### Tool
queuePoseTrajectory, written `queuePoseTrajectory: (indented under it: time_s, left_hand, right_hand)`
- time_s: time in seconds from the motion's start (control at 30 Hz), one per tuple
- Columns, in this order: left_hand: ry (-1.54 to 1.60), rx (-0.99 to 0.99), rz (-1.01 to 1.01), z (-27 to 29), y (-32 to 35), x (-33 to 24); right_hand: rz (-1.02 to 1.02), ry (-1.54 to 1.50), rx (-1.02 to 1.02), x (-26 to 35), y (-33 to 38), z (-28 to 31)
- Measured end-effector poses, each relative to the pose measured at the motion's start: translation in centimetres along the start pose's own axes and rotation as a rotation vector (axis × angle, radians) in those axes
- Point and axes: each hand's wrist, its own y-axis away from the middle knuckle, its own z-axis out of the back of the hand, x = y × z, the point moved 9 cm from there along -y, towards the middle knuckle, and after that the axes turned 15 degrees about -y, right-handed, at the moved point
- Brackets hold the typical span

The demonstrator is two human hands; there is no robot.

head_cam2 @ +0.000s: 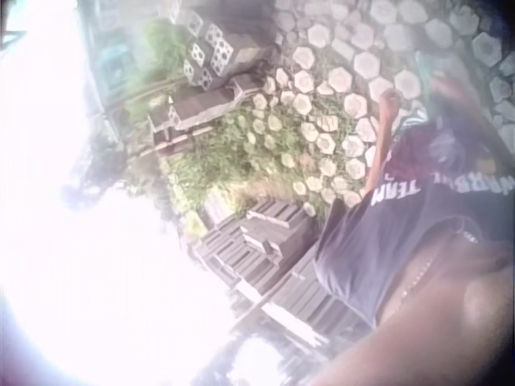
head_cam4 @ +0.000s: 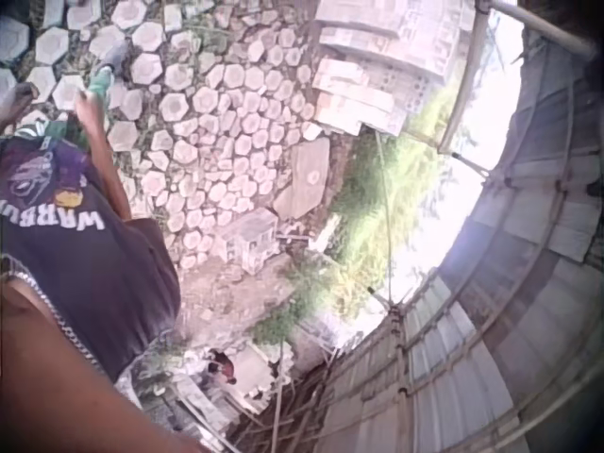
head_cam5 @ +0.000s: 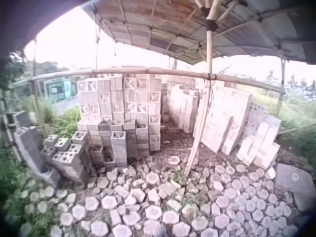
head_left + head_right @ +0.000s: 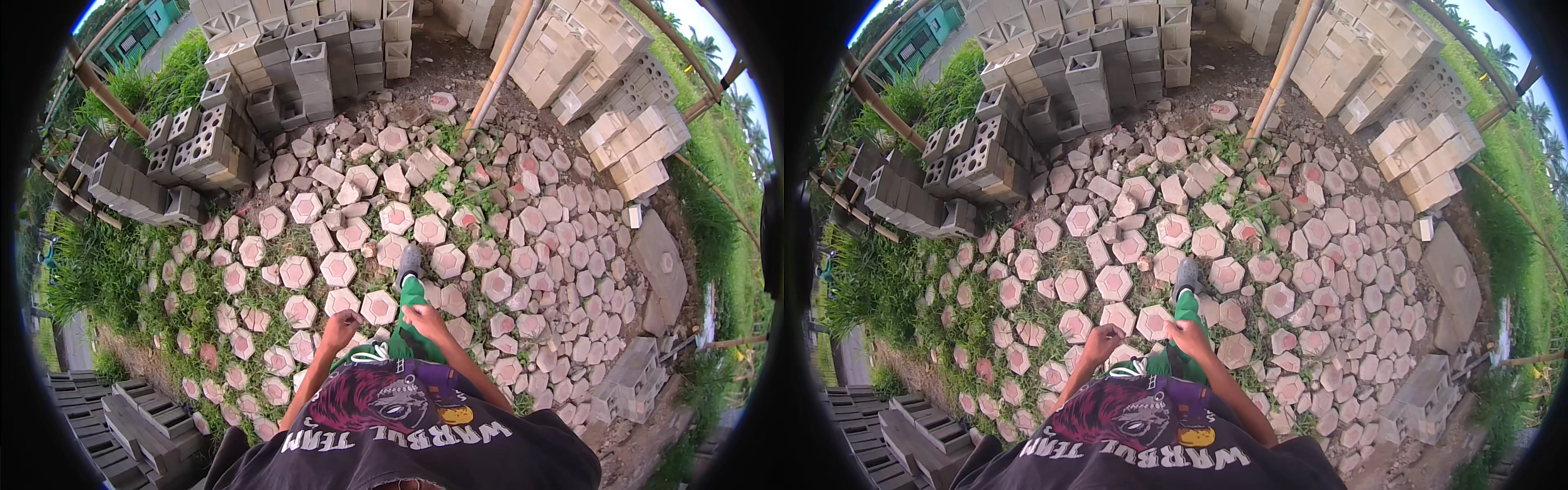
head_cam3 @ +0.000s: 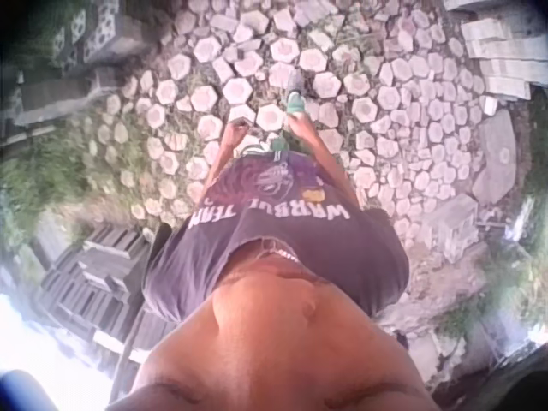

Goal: The person takes bricks from a stack and places them onto a low wall one by one.

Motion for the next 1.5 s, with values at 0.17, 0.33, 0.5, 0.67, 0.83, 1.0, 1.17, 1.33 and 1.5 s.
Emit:
queuePoseTrajectory:
  time_s: [0.17,0.33,0.5,0.67,0.83,1.0,1.17,1.33,1.5]
  left_hand:
    - [-0.031,0.021,-0.014,1.1,-10.3,-2.3]
    - [-0.053,-0.157,0.019,5.8,-20.6,-8.6]
    - [0.068,-0.267,0.034,9.6,-28.6,-13.4]
    - [-0.045,-0.238,0.046,12.1,-37.8,-16.0]
    - [-0.057,-0.177,0.005,13.1,-49.4,-17.1]
    - [-0.042,-0.163,-0.123,16.6,-61.9,-19.2]
    - [0.071,-0.268,-0.075,22.2,-68.8,-22.6]
    - [0.331,-0.519,0.103,23.1,-68.4,-15.4]
    - [0.993,-0.964,0.65,15.9,-57.9,-1.8]
  right_hand:
    - [-0.002,0.144,0.206,5.4,-13.6,1.5]
    - [0.094,0.248,0.262,14.2,-24.0,5.9]
    - [0.018,0.061,0.219,16.4,-32.2,10.5]
    - [-0.011,-0.185,0.257,18.1,-39.6,12.8]
    - [-0.076,-0.236,0.213,20.5,-48.1,15.7]
    - [-0.035,-0.098,0.141,26.1,-57.8,19.3]
    - [-0.041,-0.042,0.067,32.4,-64.7,24.4]
    - [0.066,0.395,-0.004,37.3,-70.2,26.9]
    - [-0.016,0.533,-0.017,40.6,-76.9,29.8]
